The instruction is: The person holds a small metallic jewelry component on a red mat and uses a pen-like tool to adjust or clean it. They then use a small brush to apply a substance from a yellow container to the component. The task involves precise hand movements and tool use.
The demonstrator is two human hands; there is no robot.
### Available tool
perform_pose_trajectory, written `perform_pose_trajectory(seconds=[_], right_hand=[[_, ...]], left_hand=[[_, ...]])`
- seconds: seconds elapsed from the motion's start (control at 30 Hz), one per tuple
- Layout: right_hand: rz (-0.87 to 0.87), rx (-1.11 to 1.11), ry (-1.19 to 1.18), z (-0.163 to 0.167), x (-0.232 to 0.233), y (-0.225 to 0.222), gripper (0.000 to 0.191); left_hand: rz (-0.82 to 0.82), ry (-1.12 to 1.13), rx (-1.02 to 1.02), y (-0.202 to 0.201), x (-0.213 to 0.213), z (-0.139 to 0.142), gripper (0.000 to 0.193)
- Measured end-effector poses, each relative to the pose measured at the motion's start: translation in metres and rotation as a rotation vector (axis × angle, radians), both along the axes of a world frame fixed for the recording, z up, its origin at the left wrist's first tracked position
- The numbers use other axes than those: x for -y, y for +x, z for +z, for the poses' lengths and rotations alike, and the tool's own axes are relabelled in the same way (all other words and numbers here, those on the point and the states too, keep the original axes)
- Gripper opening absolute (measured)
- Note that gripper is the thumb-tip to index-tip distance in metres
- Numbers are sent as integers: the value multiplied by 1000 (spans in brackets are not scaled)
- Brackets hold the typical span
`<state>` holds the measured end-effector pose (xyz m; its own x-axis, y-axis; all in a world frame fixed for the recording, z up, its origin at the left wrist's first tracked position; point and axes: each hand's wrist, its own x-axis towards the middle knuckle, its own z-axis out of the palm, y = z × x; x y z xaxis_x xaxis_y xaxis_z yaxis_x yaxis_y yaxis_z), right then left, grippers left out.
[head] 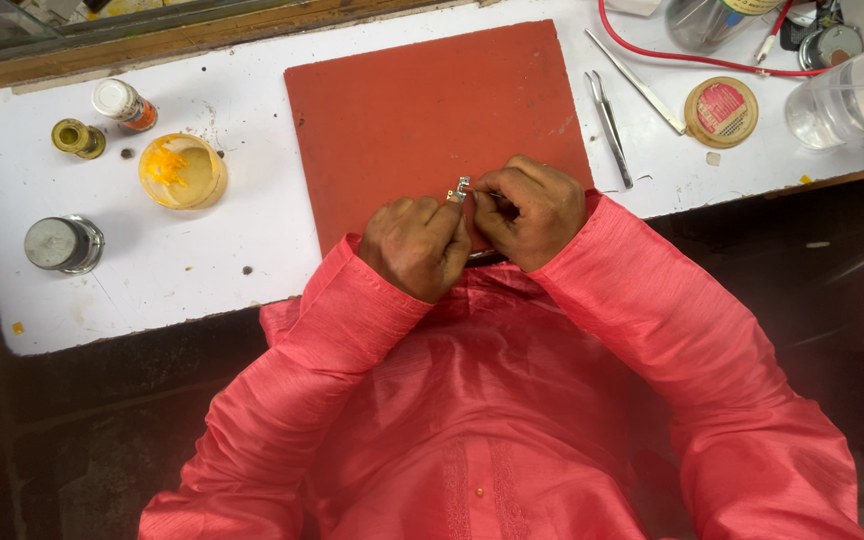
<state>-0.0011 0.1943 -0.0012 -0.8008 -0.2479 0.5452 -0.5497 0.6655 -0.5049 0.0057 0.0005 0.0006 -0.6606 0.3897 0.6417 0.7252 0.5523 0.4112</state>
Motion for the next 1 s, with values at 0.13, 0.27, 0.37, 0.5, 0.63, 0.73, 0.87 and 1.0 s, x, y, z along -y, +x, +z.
perform_pose_trajectory(seconds=[0.13, 0.27, 0.37, 0.5, 0.63, 0.73, 0.87, 1.0], right_hand=[[0, 1, 2, 1, 0, 0, 9], [21, -1, 15, 5, 0, 1, 10], [38, -3, 23, 7, 0, 1, 11], [48, -3, 26, 8, 0, 1, 11], [32, 2, 17, 6, -1, 1, 10], [28, -10, 13, 5, 0, 1, 10], [19, -1, 9, 5, 0, 1, 9], [30, -11, 23, 6, 0, 1, 9]], left_hand=[[4, -9, -3, 0, 0, 1, 16], [14, -19, -13, 1, 0, 3, 15], [11, -29, -2, 1, 0, 3, 16], [-6, -21, 5, 0, 1, 3, 17], [-1, -21, 5, 0, 0, 2, 17], [8, -21, 6, 0, 0, 1, 16], [5, -21, 7, 0, 0, 1, 15], [-24, -11, 18, -1, 1, 2, 17]])
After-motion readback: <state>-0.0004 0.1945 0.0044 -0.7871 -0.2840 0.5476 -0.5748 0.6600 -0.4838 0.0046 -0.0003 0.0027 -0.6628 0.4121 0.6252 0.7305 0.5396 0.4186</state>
